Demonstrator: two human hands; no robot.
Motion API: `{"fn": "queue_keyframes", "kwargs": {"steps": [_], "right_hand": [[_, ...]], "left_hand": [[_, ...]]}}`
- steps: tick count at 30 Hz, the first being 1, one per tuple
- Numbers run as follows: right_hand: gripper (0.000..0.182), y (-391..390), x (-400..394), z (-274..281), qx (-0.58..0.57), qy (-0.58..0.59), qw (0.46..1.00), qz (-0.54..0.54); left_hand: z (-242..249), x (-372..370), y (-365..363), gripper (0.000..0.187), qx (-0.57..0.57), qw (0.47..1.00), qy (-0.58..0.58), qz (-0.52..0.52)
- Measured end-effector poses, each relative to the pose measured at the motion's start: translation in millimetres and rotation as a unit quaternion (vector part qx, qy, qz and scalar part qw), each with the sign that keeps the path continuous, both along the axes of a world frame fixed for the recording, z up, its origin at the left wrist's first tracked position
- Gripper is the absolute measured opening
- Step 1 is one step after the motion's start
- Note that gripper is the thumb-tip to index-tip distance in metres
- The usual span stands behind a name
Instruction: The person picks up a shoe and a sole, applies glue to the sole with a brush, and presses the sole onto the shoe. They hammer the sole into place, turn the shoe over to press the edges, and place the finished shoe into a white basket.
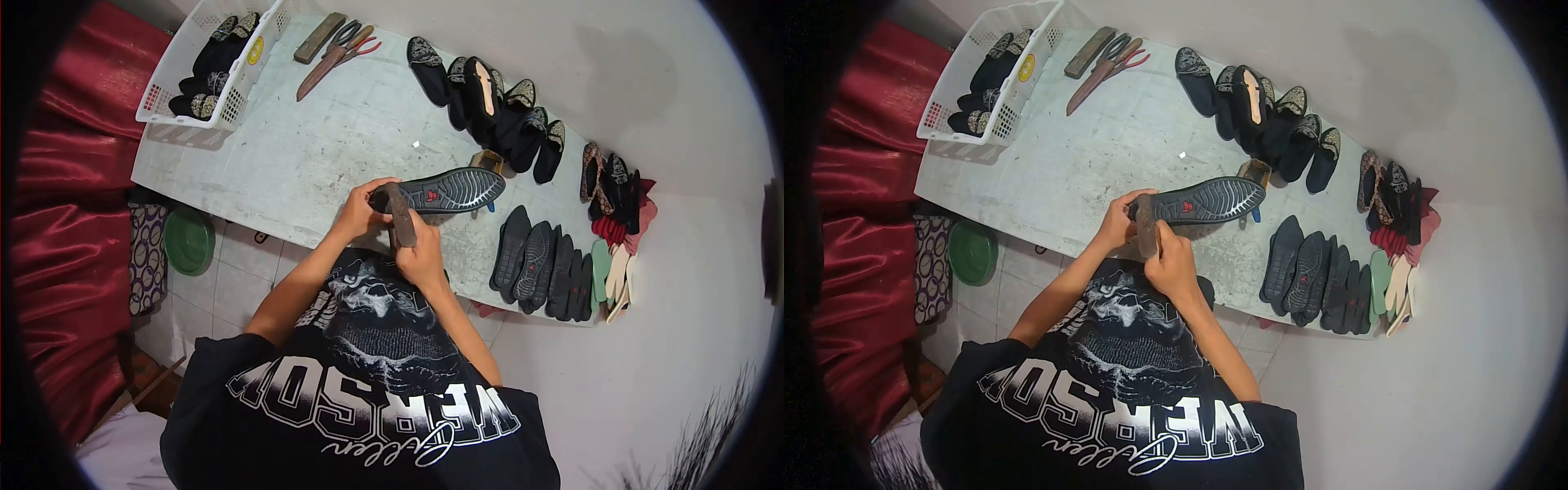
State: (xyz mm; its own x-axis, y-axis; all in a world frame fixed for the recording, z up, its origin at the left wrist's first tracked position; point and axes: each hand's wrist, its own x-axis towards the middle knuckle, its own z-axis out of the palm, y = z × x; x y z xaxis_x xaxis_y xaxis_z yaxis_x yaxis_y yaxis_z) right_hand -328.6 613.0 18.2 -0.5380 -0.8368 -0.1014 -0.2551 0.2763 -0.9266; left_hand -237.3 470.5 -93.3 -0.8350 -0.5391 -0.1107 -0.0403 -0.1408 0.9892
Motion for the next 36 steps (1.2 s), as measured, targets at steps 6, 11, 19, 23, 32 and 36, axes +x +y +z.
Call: {"fn": "queue_keyframes", "kwargs": {"steps": [6,11,19,23,32,36], "right_hand": [[0.016,1.3,4.3,2.7,-0.003,-0.003,1.0,0.017],[0.02,7.8,-2.0,12.6,0.025,0.02,0.999,0.023],[0.016,17.4,-13.3,17.4,0.065,0.022,0.998,-0.006],[0.017,21.1,-9.3,23.2,-0.047,0.014,0.998,-0.025],[0.016,14.5,-9.9,9.6,0.02,0.027,0.999,-0.011],[0.016,10.5,-14.9,21.4,0.02,0.047,0.999,0.007]], "left_hand": [[-13.6,-3.6,-0.7,0.073,0.143,0.988,0.048,0.015],[-5.5,-10.5,3.3,0.072,0.089,0.995,0.04,0.019],[1.7,-7.4,2.4,0.077,0.03,0.999,0.002,0.024],[20.4,-0.4,3.8,0.071,-0.02,0.998,-0.053,0.021],[36.6,4.0,5.5,0.064,-0.121,0.988,-0.068,0.06],[41.6,9.3,-2.6,0.069,-0.161,0.983,-0.068,0.062]]}}
